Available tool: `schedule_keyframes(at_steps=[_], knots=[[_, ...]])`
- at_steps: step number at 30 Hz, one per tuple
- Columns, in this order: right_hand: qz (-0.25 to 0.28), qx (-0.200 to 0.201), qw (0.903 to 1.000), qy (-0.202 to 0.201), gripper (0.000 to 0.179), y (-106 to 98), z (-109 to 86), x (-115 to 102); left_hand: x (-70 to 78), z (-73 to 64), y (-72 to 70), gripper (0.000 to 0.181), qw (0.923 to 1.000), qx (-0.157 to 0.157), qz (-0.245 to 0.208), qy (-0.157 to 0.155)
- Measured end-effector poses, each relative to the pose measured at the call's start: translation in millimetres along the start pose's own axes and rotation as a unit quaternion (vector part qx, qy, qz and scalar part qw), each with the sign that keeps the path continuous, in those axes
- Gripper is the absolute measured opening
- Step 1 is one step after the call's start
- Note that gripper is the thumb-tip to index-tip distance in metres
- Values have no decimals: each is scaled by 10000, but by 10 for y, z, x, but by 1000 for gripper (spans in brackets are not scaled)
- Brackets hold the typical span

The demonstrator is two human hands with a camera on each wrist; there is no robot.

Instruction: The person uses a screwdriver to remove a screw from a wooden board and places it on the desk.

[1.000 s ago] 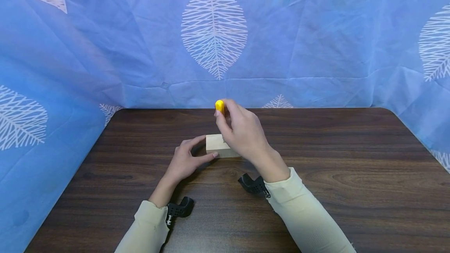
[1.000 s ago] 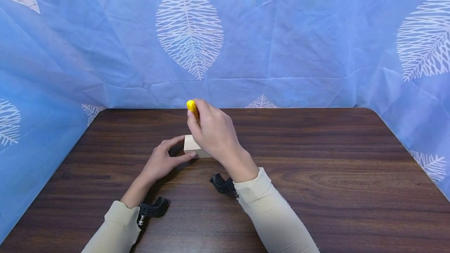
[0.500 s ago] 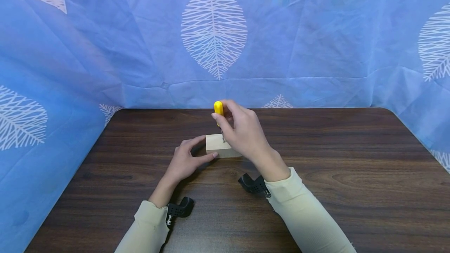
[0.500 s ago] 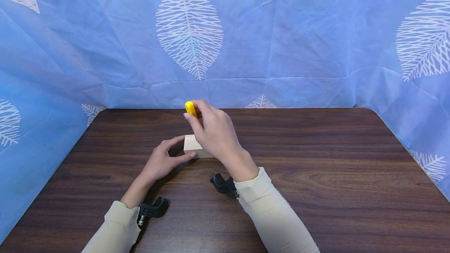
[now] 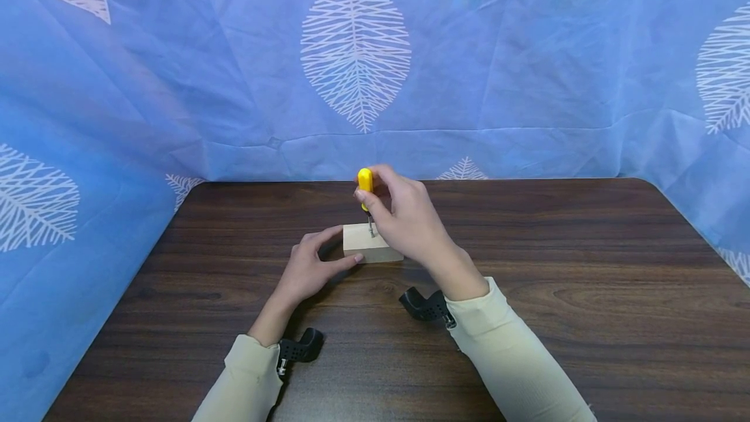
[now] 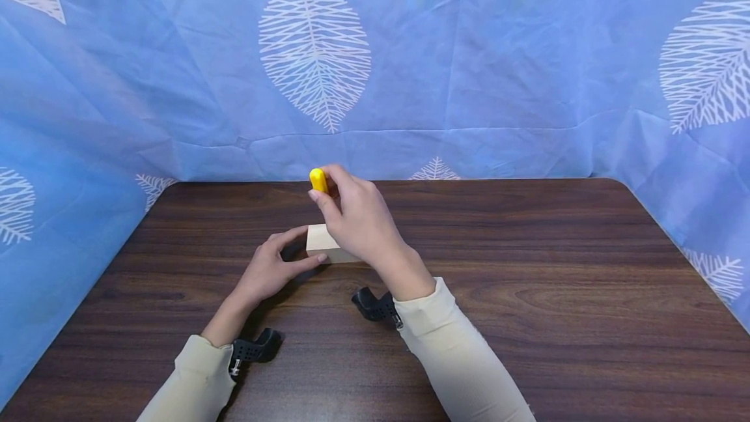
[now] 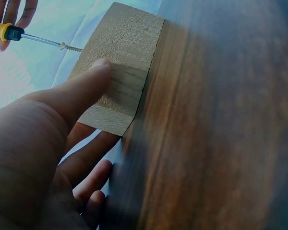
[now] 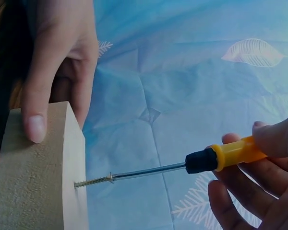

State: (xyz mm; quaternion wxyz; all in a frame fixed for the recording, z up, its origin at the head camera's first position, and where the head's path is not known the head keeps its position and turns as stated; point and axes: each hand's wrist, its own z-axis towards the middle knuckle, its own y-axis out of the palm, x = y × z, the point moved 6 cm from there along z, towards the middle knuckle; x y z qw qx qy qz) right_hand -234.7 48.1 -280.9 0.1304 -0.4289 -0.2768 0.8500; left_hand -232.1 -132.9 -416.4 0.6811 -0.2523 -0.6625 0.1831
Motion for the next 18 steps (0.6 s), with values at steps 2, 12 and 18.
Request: schedule_keyframes(at_steps=[2, 12, 18], knots=[[7, 2, 10000, 38, 24, 3, 2, 12, -4, 2, 2, 75, 10000, -1, -19, 0], [-8, 210, 9998, 20, 28, -7, -2, 5, -10, 8, 9, 74, 10000, 6, 8, -27], [120, 348, 9993, -106, 26, -23, -1, -16, -12, 4, 4, 74, 10000, 11, -18, -61]])
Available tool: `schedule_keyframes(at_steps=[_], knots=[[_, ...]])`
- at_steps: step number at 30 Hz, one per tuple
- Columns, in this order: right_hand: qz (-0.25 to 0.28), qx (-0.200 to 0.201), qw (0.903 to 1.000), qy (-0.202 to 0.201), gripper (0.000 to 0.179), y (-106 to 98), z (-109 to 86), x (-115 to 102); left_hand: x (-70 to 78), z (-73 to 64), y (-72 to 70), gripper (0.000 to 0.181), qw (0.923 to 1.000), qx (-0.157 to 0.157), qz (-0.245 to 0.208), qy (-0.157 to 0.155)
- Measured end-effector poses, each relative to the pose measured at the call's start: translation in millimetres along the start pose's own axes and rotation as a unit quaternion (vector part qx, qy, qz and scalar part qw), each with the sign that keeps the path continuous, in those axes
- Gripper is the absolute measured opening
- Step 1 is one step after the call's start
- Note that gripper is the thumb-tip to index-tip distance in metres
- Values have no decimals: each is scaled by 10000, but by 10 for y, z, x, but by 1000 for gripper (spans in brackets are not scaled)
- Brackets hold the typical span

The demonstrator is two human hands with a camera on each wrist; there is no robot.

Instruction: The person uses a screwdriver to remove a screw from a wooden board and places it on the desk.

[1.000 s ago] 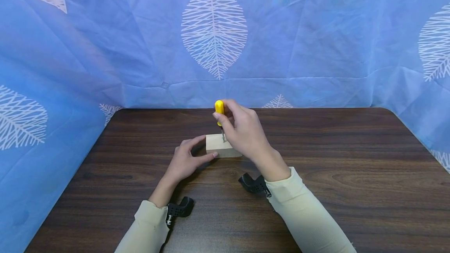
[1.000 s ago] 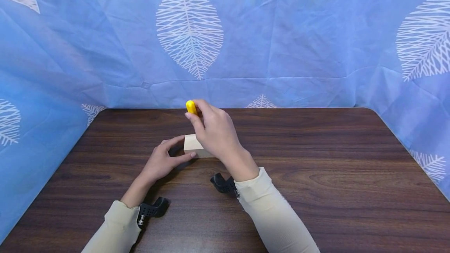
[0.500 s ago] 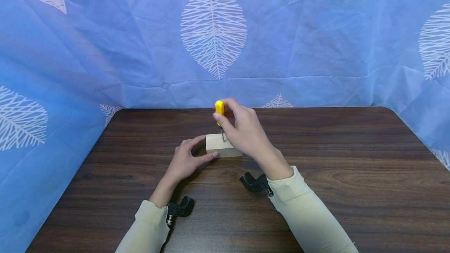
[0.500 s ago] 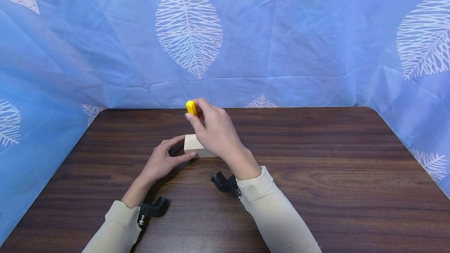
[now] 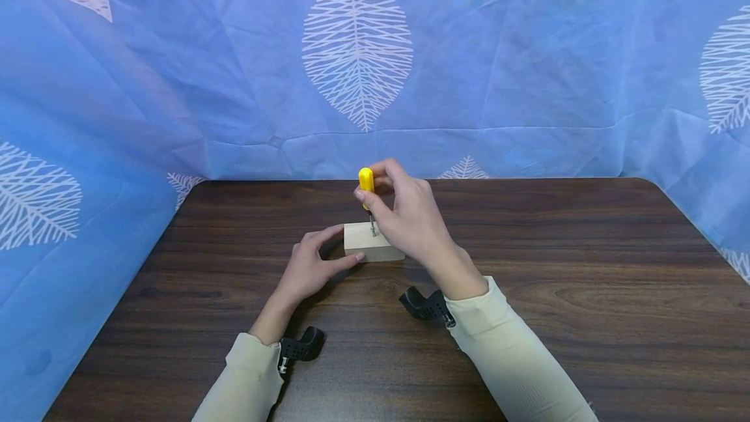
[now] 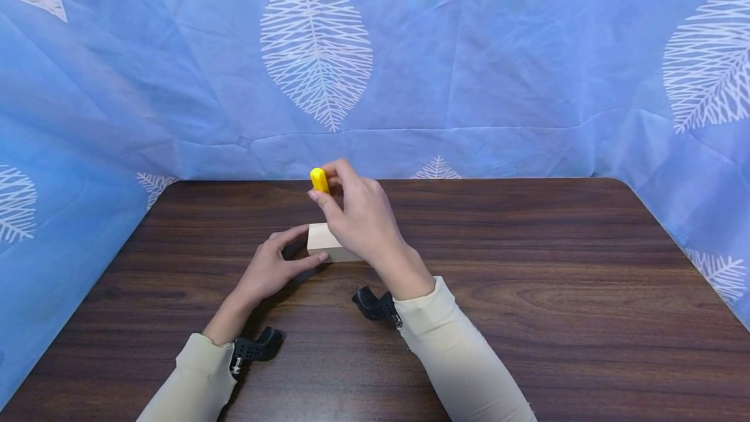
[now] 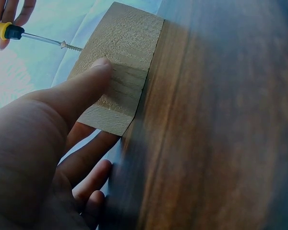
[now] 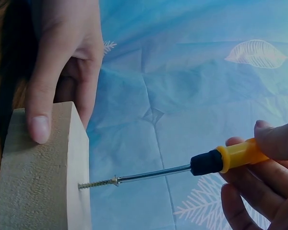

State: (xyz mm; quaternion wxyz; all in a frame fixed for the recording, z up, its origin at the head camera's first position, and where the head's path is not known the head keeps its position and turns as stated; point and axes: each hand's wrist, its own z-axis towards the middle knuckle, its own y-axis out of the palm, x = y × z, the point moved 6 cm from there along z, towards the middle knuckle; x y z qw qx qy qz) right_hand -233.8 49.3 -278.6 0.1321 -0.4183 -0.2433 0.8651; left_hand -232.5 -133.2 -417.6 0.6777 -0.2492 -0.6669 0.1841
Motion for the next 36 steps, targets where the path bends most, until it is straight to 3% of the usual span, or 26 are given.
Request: schedule_keyframes(at_steps=[11, 21, 29, 36], knots=[[-45, -666, 9972, 325, 26, 78, 10, 21, -11, 9, -1, 74, 10000, 6, -50, -3], [-181, -346, 9990, 221, 22, 59, -8, 35, 0, -8, 3, 74, 10000, 21, -25, 10], [98, 39, 9997, 234, 36, 9, -5, 42, 1, -7, -1, 74, 10000, 20, 10, 12], [198, 139, 9996, 146, 25, -3, -9, 39, -3, -2, 2, 75, 10000, 5, 11, 50]])
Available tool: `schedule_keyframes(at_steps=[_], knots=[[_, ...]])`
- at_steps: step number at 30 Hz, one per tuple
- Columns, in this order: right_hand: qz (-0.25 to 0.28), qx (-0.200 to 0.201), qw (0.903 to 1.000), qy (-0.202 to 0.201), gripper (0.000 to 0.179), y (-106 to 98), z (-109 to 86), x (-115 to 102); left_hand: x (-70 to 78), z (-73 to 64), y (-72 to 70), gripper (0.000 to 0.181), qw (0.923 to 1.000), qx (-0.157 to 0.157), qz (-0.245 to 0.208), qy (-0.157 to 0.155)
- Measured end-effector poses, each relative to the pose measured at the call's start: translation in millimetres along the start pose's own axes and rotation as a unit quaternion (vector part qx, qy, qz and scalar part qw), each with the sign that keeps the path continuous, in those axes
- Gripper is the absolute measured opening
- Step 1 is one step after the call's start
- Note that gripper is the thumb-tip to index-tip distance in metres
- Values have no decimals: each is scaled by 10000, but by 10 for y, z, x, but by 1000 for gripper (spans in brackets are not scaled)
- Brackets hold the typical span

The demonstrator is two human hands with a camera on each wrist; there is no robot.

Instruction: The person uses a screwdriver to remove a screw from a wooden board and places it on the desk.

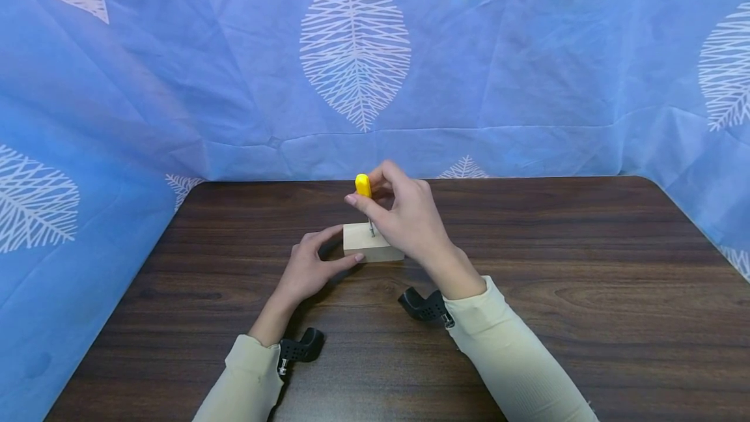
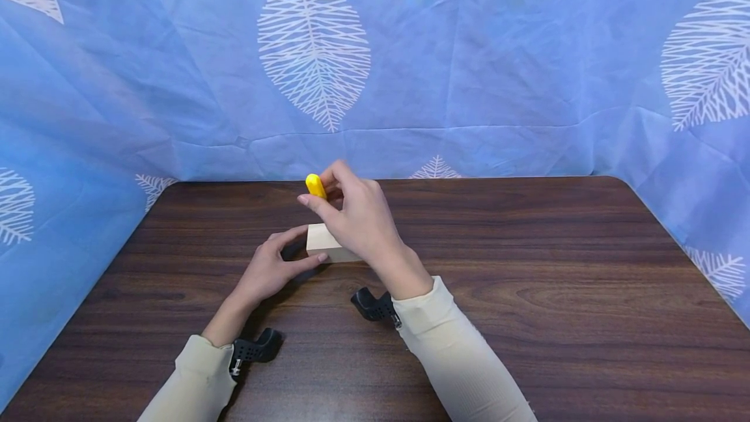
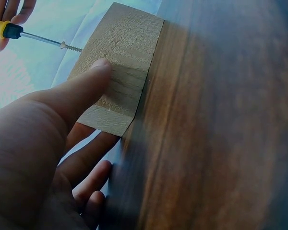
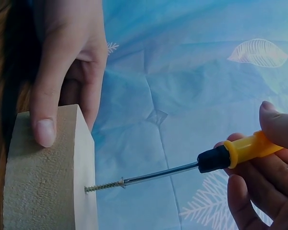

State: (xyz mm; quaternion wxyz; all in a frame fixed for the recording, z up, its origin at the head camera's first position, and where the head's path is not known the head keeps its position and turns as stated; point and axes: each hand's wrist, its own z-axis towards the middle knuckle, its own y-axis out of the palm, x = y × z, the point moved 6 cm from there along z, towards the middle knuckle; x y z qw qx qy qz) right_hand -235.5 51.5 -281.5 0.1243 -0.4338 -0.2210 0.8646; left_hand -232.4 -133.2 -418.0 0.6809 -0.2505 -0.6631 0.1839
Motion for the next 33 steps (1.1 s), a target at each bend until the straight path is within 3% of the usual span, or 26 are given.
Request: schedule_keyframes(at_steps=[12, 33], knots=[[58, -190, 9996, 217, 18, 13, 1, -19, -8, 6, 0, 76, 10000, -1, 30, -78], [-144, -275, 9992, 245, 22, 33, 5, -11, 16, -1, -5, 76, 9999, -7, -80, 82]])
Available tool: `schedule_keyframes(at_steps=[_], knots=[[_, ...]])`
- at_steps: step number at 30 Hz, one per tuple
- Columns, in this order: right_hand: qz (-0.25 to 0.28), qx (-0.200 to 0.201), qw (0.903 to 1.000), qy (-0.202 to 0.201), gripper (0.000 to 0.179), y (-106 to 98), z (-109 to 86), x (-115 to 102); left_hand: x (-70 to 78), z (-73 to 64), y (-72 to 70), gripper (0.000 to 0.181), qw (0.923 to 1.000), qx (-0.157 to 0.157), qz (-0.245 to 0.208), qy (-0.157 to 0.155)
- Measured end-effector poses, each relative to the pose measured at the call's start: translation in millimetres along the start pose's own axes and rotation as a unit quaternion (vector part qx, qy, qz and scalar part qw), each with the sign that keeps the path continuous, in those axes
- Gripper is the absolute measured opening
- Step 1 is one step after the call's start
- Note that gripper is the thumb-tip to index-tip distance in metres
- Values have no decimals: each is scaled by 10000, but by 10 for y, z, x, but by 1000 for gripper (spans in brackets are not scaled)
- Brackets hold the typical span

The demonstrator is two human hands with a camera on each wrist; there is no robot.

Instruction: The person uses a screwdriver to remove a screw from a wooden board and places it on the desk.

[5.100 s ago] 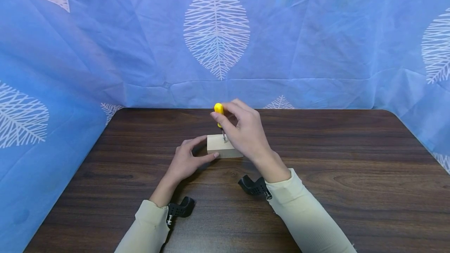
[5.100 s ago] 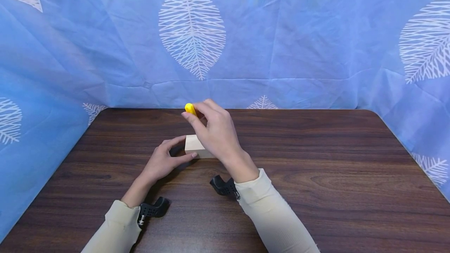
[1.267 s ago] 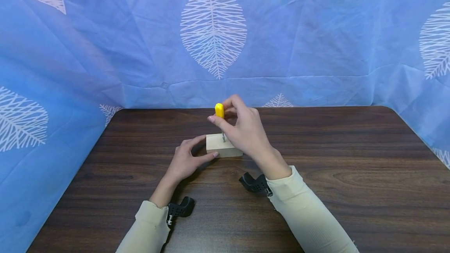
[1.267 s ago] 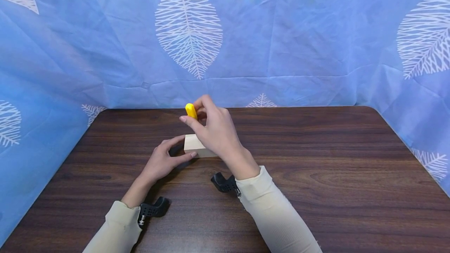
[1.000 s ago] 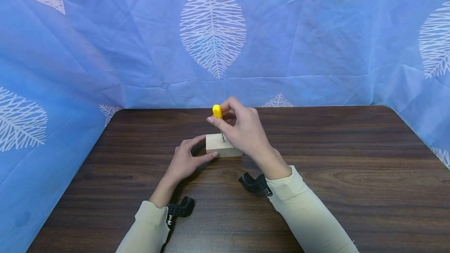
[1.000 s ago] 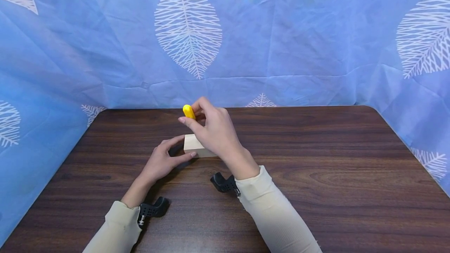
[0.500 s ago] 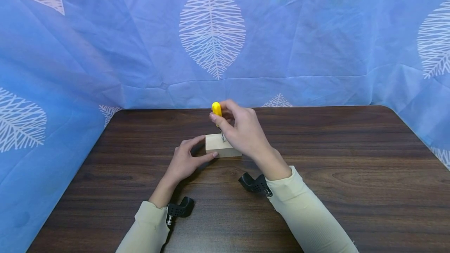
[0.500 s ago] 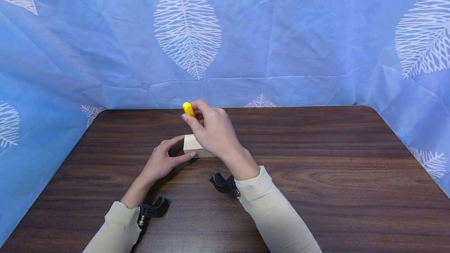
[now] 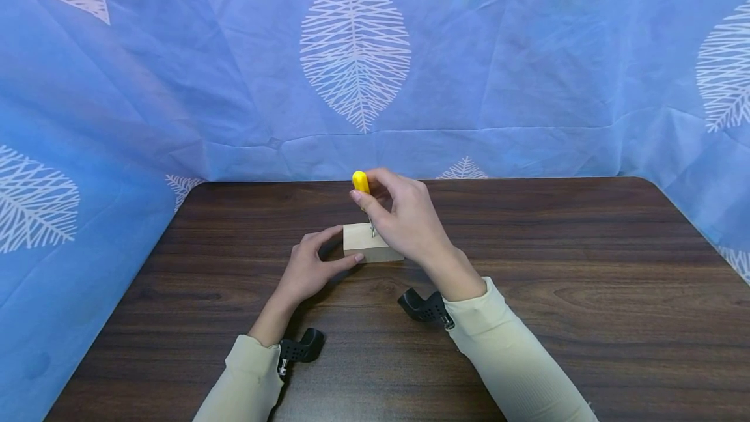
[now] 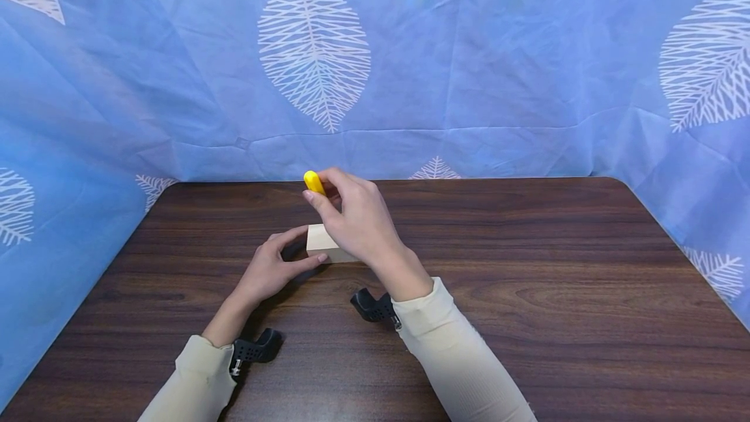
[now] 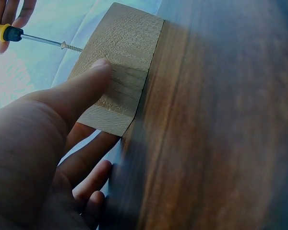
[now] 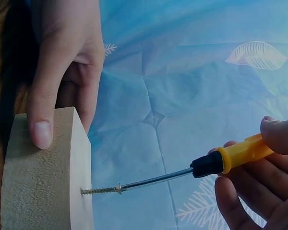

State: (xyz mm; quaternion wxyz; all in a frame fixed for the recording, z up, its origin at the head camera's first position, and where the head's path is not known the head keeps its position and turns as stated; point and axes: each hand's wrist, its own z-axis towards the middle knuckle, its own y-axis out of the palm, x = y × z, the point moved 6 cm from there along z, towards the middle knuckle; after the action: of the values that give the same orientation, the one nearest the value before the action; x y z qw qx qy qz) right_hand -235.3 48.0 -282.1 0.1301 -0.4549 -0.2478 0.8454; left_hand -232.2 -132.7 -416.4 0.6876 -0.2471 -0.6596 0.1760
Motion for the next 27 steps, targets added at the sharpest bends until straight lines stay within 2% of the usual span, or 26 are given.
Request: schedule_keyframes(at_steps=[7, 20, 27], knots=[[10, -127, 9999, 52, 22, 11, 2, 1, -4, 0, 6, 76, 10000, 32, 54, -50], [126, -37, 9998, 172, 30, -22, 2, 19, 12, -8, -1, 76, 9999, 18, 76, -121], [412, -220, 9988, 145, 21, 1, -3, 14, 10, -9, 8, 74, 9999, 12, 88, -98]])
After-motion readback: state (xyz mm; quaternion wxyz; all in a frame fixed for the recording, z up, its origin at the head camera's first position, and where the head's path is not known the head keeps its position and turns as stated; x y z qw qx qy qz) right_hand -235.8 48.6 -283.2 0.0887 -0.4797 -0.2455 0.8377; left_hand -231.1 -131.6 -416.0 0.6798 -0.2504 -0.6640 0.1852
